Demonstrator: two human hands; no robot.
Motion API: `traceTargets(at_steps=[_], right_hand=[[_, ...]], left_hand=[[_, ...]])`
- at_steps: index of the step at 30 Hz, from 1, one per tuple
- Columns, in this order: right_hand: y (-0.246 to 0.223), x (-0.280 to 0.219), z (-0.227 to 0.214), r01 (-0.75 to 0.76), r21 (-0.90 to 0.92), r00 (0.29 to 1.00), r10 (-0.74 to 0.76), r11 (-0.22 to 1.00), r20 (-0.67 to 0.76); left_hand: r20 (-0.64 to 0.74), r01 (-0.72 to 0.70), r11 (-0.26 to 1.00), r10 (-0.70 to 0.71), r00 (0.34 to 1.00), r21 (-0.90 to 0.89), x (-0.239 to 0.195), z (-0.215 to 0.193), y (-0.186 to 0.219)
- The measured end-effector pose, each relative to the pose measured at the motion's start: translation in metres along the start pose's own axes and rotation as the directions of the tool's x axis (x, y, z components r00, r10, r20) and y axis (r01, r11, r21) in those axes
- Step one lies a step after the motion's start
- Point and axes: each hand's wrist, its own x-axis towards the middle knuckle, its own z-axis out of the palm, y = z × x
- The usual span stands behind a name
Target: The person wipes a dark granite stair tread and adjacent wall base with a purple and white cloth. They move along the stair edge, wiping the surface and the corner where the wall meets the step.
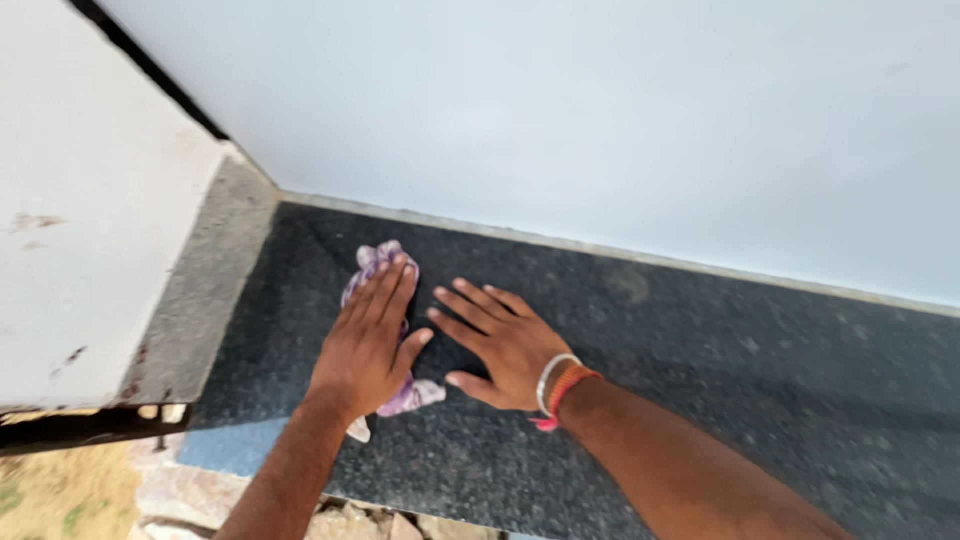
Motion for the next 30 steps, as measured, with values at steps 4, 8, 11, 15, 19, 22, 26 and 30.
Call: traceTargets(at_steps=[4,8,11,15,19,22,26,30], right_hand=[[0.004,0.005,0.008,0.004,0.004,1.0,-0.004,1.0,-0.013],[0.005,0.003,0.009,-0.004,0.029,1.0,0.004,1.0,-0.005],[0.004,0.006,0.005,-0.007,0.026,1.0,0.006,1.0,0.014],[0.003,0.002,0.008,-0.034,0.019,0.999,0.034,0.999,0.021],[0.005,0.008,0.007,-0.02,0.045,0.999,0.019,0.999,0.038],[0.007,0.007,0.008,-0.017,0.022,0.999,0.016,1.0,0.042],[0.003,0.008,0.005,-0.027,0.02,0.997,0.025,0.999,0.07],[0.003,0.005,0.006,-0.014,0.016,0.999,0.013,1.0,0.047]], left_hand=[[-0.083,0.157,0.986,-0.153,0.985,0.052,0.009,-0.002,-0.041],[-0.199,0.402,0.914,-0.383,0.902,0.061,0.041,0.005,-0.074],[-0.272,0.536,0.844,-0.51,0.816,0.027,0.076,0.017,-0.067],[-0.251,0.488,0.873,-0.467,0.848,0.026,0.086,0.041,-0.042],[-0.312,0.34,0.912,-0.261,0.913,0.23,0.067,0.033,-0.056],[-0.261,0.423,0.901,-0.389,0.884,0.092,0.075,0.02,-0.072],[-0.189,0.565,0.825,-0.555,0.81,0.002,0.085,0.004,-0.072],[-0.334,0.443,0.894,-0.398,0.854,0.068,0.069,0.007,-0.081]])
